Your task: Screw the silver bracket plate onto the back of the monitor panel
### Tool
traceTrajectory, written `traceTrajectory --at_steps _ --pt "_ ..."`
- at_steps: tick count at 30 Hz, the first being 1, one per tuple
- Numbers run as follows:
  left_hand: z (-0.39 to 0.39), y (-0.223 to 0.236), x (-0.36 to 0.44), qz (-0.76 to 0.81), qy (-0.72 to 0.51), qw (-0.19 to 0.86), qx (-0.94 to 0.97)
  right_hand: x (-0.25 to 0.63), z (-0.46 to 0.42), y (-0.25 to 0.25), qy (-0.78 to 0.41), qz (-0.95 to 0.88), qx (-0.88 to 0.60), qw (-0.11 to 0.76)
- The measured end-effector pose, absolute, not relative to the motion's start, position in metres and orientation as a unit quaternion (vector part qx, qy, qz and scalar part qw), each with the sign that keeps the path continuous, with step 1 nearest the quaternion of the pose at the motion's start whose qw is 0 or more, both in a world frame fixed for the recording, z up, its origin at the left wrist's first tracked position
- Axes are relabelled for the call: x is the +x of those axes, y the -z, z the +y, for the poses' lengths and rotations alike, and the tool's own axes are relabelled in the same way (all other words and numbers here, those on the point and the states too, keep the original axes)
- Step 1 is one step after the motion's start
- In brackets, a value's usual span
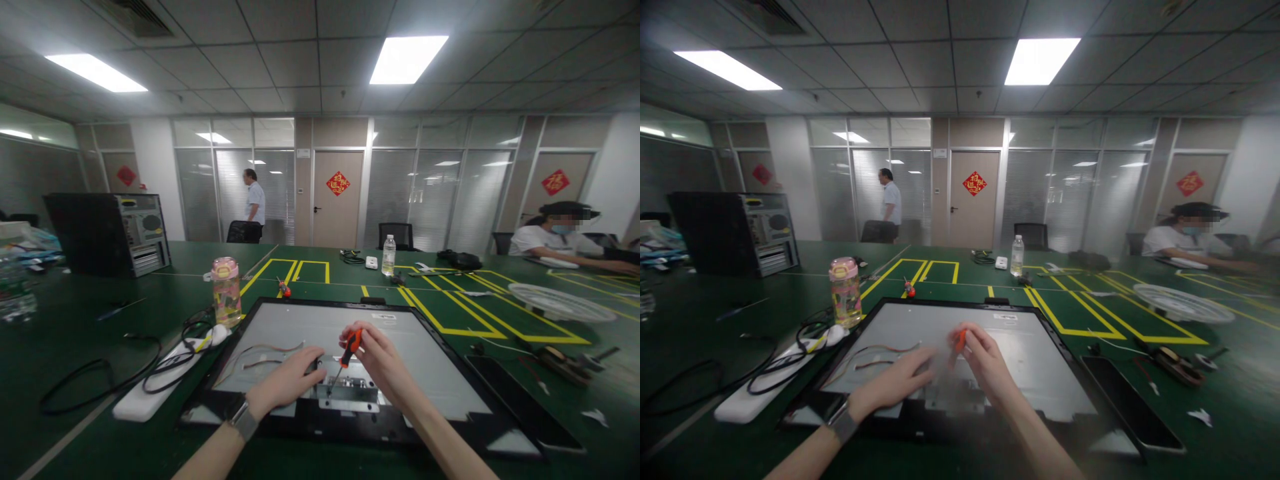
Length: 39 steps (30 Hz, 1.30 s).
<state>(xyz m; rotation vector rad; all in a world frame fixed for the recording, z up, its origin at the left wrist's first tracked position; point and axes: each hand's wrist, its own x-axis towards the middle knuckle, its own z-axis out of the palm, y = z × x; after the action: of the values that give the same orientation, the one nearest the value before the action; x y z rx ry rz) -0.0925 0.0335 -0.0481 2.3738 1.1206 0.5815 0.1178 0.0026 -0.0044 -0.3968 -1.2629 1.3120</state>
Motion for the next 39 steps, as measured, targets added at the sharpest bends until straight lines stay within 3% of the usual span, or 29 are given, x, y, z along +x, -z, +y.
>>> traceTrajectory --at_steps 16,33,39 --pt "0.0314 0.0462 -0.0918 0.417 -0.208 0.22 0.857 0.1197 0.0074 0.0121 -0.522 -0.545 -0.214 0.62" --pt "0.0323 0.0491 -0.093 0.423 -0.206 0.216 0.855 0.1227 0.0041 0.0095 -0.558 -0.539 -0.213 0.594" --pt "0.03 0.044 -0.0916 0.422 -0.208 0.224 0.854 0.1232 0.0046 0.0108 -0.504 -0.582 -0.226 0.597"
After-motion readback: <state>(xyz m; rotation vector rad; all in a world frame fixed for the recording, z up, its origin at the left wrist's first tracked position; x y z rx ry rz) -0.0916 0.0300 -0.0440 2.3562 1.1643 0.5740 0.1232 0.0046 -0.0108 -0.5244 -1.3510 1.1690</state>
